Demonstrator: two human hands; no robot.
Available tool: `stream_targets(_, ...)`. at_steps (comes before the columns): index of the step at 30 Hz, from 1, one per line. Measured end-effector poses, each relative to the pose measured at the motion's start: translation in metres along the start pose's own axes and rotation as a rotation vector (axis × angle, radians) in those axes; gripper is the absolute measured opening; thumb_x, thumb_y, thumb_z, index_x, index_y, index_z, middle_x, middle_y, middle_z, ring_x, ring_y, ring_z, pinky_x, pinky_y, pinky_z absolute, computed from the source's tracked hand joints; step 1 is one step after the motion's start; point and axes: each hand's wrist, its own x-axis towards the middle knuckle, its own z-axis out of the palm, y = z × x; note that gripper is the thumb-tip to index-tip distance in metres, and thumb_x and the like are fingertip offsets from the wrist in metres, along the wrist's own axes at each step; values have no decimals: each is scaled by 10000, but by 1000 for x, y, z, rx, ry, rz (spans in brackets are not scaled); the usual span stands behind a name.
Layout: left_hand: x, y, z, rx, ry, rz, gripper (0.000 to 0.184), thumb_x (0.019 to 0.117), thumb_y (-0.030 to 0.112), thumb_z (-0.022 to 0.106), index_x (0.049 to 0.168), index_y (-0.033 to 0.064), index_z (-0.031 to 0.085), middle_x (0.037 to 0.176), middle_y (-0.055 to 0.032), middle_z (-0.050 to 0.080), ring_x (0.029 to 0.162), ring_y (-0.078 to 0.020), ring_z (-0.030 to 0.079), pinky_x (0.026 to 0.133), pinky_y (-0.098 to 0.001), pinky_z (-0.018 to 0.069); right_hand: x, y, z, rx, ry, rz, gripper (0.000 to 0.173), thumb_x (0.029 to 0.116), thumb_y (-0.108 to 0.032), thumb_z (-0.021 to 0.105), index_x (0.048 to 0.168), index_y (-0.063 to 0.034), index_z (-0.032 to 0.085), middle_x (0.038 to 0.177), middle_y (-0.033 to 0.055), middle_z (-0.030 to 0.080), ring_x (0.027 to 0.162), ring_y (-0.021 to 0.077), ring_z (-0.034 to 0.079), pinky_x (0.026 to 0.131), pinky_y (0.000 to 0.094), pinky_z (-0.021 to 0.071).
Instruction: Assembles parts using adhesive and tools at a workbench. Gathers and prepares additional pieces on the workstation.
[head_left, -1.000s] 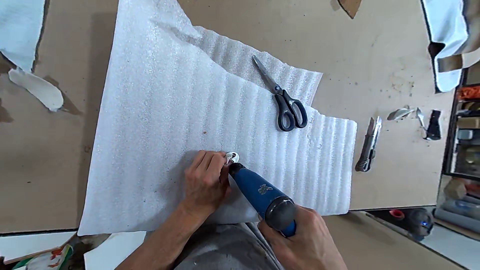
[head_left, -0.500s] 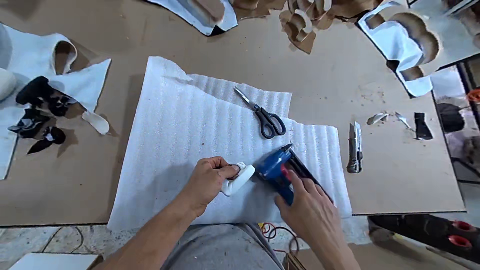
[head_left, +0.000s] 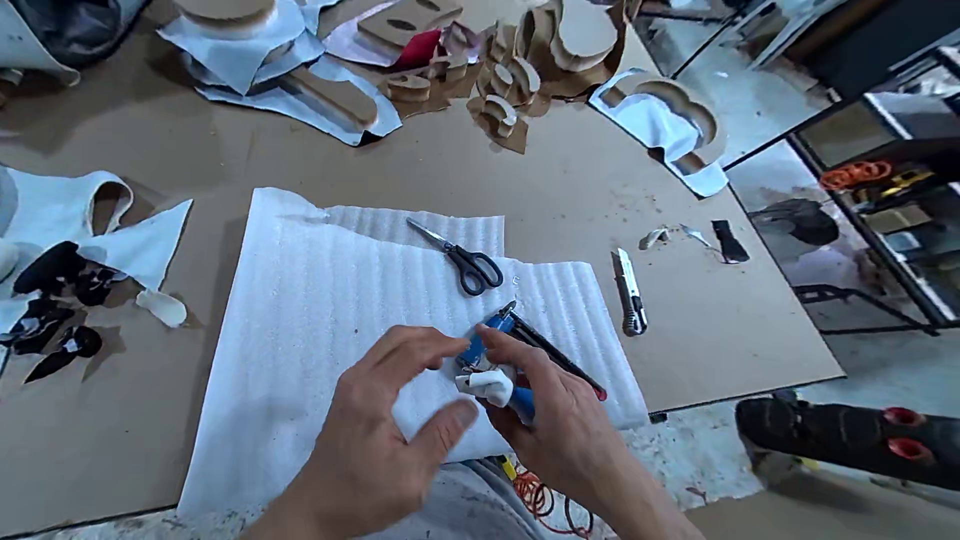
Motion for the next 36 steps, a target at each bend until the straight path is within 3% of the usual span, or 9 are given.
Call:
stream_targets(3, 2, 9, 6, -56, 14, 106, 265, 972, 306, 716, 1161, 123, 743, 1093, 22, 716, 996, -100, 699, 868, -307, 631, 7, -5, -8, 82, -17, -83, 338, 1006, -275, 649, 1307, -126, 612, 1326, 46, 647, 1064, 95, 683, 844, 260, 611)
stream_targets(7, 6, 13, 2, -181, 59, 127, 147, 959, 217, 739, 1041, 97, 767, 976, 12, 741, 880, -96, 716, 797, -265, 636, 10, -15, -13, 96, -5, -167, 372, 1026, -309, 641, 1342, -115, 633, 1293, 73, 684, 1161, 133, 680, 913, 290, 613)
stream_targets(13, 8, 19, -4, 136, 117, 327, 269, 1049, 338, 593, 980, 116, 727, 874, 29, 715, 828, -27, 669, 723, -196, 553, 10, -30, -6, 145, 201, -211, 266, 1026, -268, 638, 1213, -79, 634, 1216, 83, 731, 1196, 163, 683, 948, 285, 612)
stream_targets(16, 11, 25, 1, 67, 183, 402, 289, 1059, 332, 568, 980, 95, 712, 883, 0, 719, 861, -53, 687, 764, -216, 575, 15, -36, -6, 192, 376, -272, 251, 993, -240, 690, 1196, -106, 628, 1183, 67, 740, 1186, 206, 695, 982, 346, 622)
stream_targets(19, 10, 25, 12, -147, 205, 301, 307, 1063, 353, 554, 981, 105, 717, 928, 5, 714, 931, -69, 678, 823, -231, 572, 20, -36, 2, 232, 483, -306, 272, 960, -210, 731, 1195, -106, 641, 1151, 57, 747, 1146, 216, 714, 1001, 399, 623)
stream_targets(23, 14, 18, 18, -324, 231, 114, 319, 1040, 376, 585, 968, 107, 741, 960, 1, 703, 988, -88, 656, 910, -265, 544, 29, -31, 23, 331, 525, -262, 312, 959, -249, 739, 1228, -118, 650, 1167, 50, 744, 1135, 184, 715, 953, 349, 634)
stream_targets(29, 20, 11, 6, -439, 263, -106, 256, 1011, 266, 651, 967, 47, 777, 1205, -90, 682, 1002, -121, 687, 825, -250, 611, 50, -18, 59, 470, 520, -244, 352, 985, -270, 700, 1318, -191, 618, 1246, 24, 718, 1165, 172, 700, 950, 339, 632)
stream_targets(32, 24, -1, -9, -368, 308, -161, 202, 1001, 227, 663, 965, 68, 783, 1174, -66, 695, 938, -119, 693, 797, -252, 611, 63, -16, 65, 425, 453, -143, 353, 907, -344, 791, 1213, -209, 676, 1254, 16, 652, 1104, 121, 687, 837, 269, 644)
stream_targets(36, 22, -18, -25, -247, 289, -285, 150, 1000, 189, 655, 972, 101, 773, 1017, -27, 724, 866, -129, 696, 756, -266, 607, 67, -20, 82, 276, 395, -38, 337, 870, -379, 803, 1116, -154, 754, 1070, 15, 687, 929, 64, 679, 738, 221, 612)
